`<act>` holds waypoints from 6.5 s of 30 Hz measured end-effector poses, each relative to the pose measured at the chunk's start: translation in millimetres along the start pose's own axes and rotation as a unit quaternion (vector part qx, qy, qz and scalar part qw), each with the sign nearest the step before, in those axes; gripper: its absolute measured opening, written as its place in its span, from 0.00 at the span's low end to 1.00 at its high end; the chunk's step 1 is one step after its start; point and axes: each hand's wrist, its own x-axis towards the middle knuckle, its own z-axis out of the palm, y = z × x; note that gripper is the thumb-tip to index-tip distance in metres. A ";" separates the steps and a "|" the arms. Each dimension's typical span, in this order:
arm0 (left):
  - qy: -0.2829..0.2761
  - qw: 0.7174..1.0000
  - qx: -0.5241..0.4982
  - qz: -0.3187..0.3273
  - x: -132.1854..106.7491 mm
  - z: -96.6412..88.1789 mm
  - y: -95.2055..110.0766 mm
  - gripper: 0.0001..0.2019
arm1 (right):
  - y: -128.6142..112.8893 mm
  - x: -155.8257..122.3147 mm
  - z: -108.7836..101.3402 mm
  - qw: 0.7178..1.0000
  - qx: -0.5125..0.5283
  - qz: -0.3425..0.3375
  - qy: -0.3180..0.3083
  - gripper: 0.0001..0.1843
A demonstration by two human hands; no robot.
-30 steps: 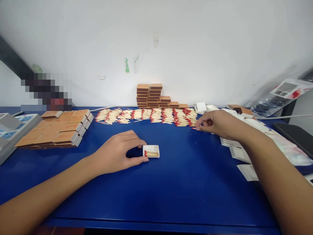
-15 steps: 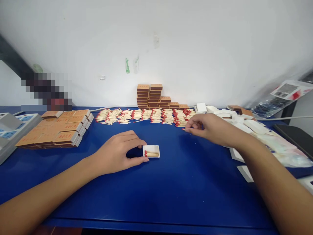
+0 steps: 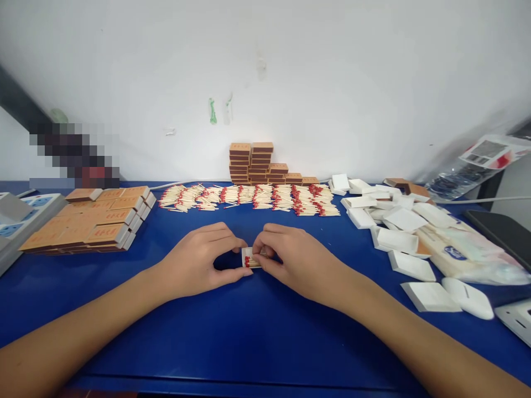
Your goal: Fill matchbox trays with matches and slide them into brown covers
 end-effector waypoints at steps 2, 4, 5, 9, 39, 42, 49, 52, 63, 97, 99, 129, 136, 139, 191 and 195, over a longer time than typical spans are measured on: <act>0.000 1.000 0.001 0.001 -0.1 -0.3 -0.4 0.13 | 3.7 -0.3 -6.0 1.000 0.002 0.000 0.005 0.06; -0.001 1.000 -0.001 0.000 -0.3 -1.0 -0.8 0.14 | 7.5 -0.7 -12.7 1.000 -0.003 0.002 0.000 0.06; -0.002 1.000 -0.003 -0.001 -0.3 -1.3 -1.0 0.15 | 9.3 -0.9 -15.5 1.000 -0.004 0.002 -0.007 0.07; -0.009 1.000 -0.009 -0.005 -0.5 -1.6 -1.8 0.14 | 13.1 -1.9 -17.6 1.000 0.013 0.004 -0.027 0.08; -0.021 1.000 -0.010 -0.015 -4.1 -5.6 -2.5 0.15 | 112.9 -1.7 -53.8 0.989 -0.092 0.090 0.069 0.19; -0.019 1.000 -0.009 -0.014 -3.9 -5.4 -2.9 0.15 | 115.2 -1.6 -53.0 0.990 -0.091 0.086 0.062 0.18; -0.020 1.000 -0.012 -0.015 -4.3 -5.3 -3.4 0.16 | 114.2 -1.3 -53.1 0.991 -0.092 0.079 0.057 0.18; -0.017 1.000 -0.012 -0.012 -4.3 -5.6 -3.1 0.15 | 112.5 -0.7 -53.4 0.991 -0.095 0.080 0.054 0.19; -0.020 1.000 -0.008 -0.015 -4.2 -6.4 -2.5 0.15 | 114.0 -1.4 -52.7 0.992 -0.080 0.078 0.062 0.21; -0.016 1.000 -0.001 -0.011 -3.7 -5.4 -2.8 0.15 | 99.1 2.5 -41.3 0.992 -0.076 0.086 0.055 0.26; -0.008 1.000 0.006 -0.012 -3.1 -4.7 -2.6 0.15 | 79.5 3.0 -38.0 0.993 -0.050 0.073 0.073 0.23; -0.002 1.000 0.000 -0.013 -5.3 -4.3 -5.6 0.16 | 123.9 -1.2 -54.4 0.990 -0.084 0.098 0.054 0.20; -0.011 1.000 0.002 -0.021 -4.4 -5.9 -5.7 0.15 | 114.5 -0.4 -51.1 0.991 -0.091 0.092 0.037 0.21; -0.007 1.000 0.007 -0.024 -4.5 -5.6 -6.3 0.15 | 98.1 -0.3 -48.1 0.992 -0.095 0.068 0.052 0.19; -0.012 0.999 0.009 -0.031 -4.2 -5.0 -3.4 0.14 | 118.6 2.0 -50.2 0.990 -0.094 0.076 0.077 0.22; -0.014 0.999 0.007 -0.034 -4.3 -5.7 -3.0 0.14 | 119.9 1.1 -48.6 0.988 -0.109 0.079 0.069 0.23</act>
